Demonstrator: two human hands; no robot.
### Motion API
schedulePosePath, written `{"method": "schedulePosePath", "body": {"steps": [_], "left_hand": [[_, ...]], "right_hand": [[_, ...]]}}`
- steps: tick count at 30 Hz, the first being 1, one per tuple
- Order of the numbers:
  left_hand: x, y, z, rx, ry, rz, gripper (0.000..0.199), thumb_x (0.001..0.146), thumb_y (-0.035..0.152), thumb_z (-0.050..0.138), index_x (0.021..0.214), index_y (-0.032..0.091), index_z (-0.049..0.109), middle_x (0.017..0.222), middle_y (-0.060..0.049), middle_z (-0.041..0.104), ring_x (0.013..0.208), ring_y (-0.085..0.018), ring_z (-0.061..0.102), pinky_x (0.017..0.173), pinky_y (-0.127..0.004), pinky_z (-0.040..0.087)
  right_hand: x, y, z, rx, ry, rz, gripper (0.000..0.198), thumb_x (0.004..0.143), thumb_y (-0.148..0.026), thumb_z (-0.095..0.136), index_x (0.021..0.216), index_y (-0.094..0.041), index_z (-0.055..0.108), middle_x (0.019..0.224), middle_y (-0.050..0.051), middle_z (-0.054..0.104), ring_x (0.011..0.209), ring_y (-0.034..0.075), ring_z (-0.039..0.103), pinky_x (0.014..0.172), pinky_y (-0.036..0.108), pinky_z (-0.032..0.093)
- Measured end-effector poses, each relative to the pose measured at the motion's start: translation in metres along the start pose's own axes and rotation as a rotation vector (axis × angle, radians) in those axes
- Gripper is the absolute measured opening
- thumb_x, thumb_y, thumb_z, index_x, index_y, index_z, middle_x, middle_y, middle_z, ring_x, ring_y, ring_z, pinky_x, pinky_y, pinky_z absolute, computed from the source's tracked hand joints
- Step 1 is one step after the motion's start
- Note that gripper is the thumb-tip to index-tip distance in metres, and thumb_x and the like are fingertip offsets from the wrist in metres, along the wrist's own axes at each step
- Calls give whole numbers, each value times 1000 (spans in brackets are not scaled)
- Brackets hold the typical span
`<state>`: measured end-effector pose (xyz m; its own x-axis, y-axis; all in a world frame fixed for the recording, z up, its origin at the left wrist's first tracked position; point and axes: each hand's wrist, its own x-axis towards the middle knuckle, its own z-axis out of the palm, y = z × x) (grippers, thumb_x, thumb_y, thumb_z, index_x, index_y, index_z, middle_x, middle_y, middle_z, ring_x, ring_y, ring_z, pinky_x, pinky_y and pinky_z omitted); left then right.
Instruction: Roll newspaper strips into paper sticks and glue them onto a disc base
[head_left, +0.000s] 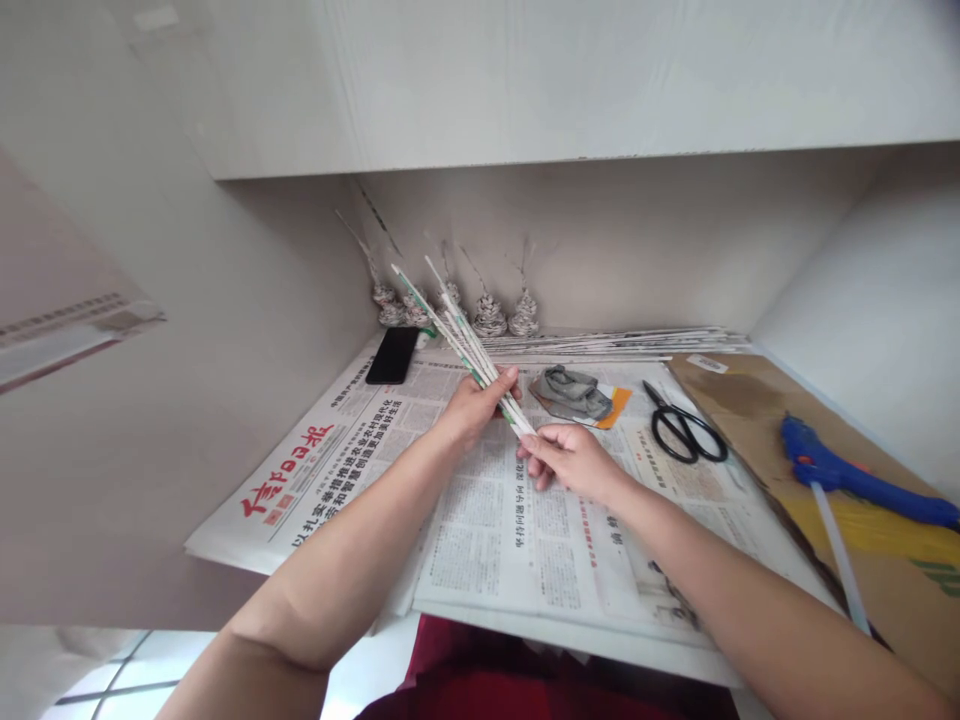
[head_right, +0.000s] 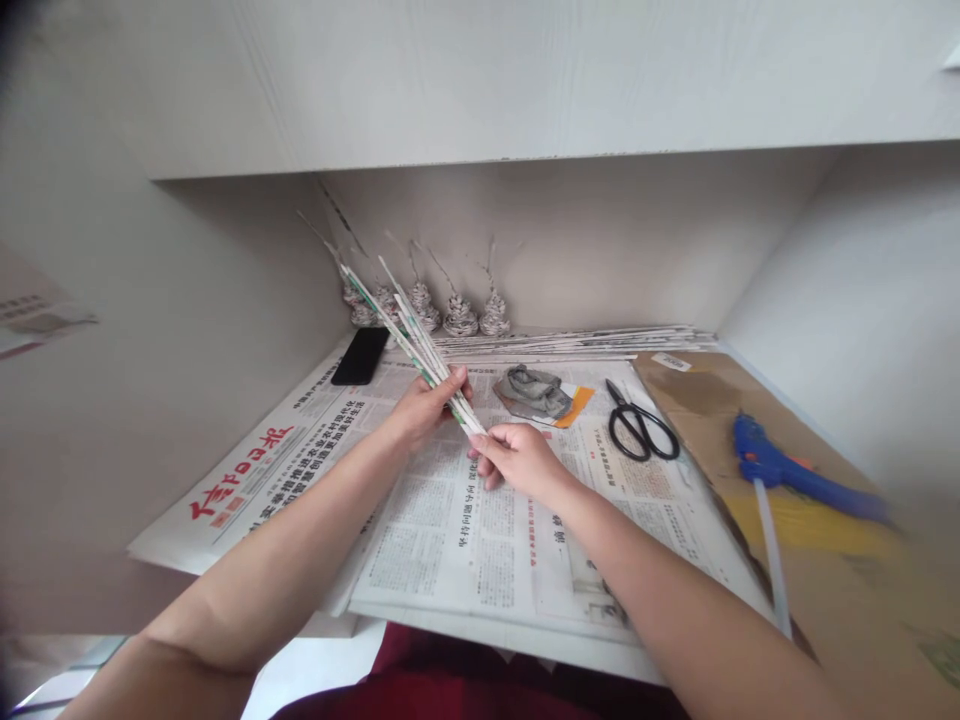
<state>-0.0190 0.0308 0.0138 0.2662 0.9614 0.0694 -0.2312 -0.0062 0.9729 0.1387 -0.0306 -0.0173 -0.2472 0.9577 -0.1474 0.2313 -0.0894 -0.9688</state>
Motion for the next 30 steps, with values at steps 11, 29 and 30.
{"method": "schedulePosePath", "body": {"steps": [11, 29, 30], "left_hand": [[4, -3, -4, 33, 8, -26, 44, 67, 59, 68, 68, 15, 60, 66, -1, 59, 56, -10, 53, 51, -21, 42], [5, -4, 0, 63, 123, 22, 41, 74, 57, 62, 71, 16, 65, 65, -2, 59, 58, -11, 51, 53, -21, 36], [5, -3, -1, 74, 120, 35, 40, 75, 56, 62, 71, 16, 66, 64, -1, 58, 57, -11, 50, 52, -21, 35]], "right_hand": [[4, 3, -12, -7, 40, -78, 25, 85, -40, 58, 96, -19, 65, 81, 5, 68, 59, 12, 66, 41, 17, 43], [17, 7, -40, 3, 301, -39, 35, 84, -31, 59, 118, -21, 62, 112, 11, 66, 89, 26, 68, 54, 32, 53], [17, 9, -42, -114, 318, -91, 32, 84, -30, 59, 114, -22, 65, 108, 10, 68, 90, 26, 67, 63, 36, 55]]}}
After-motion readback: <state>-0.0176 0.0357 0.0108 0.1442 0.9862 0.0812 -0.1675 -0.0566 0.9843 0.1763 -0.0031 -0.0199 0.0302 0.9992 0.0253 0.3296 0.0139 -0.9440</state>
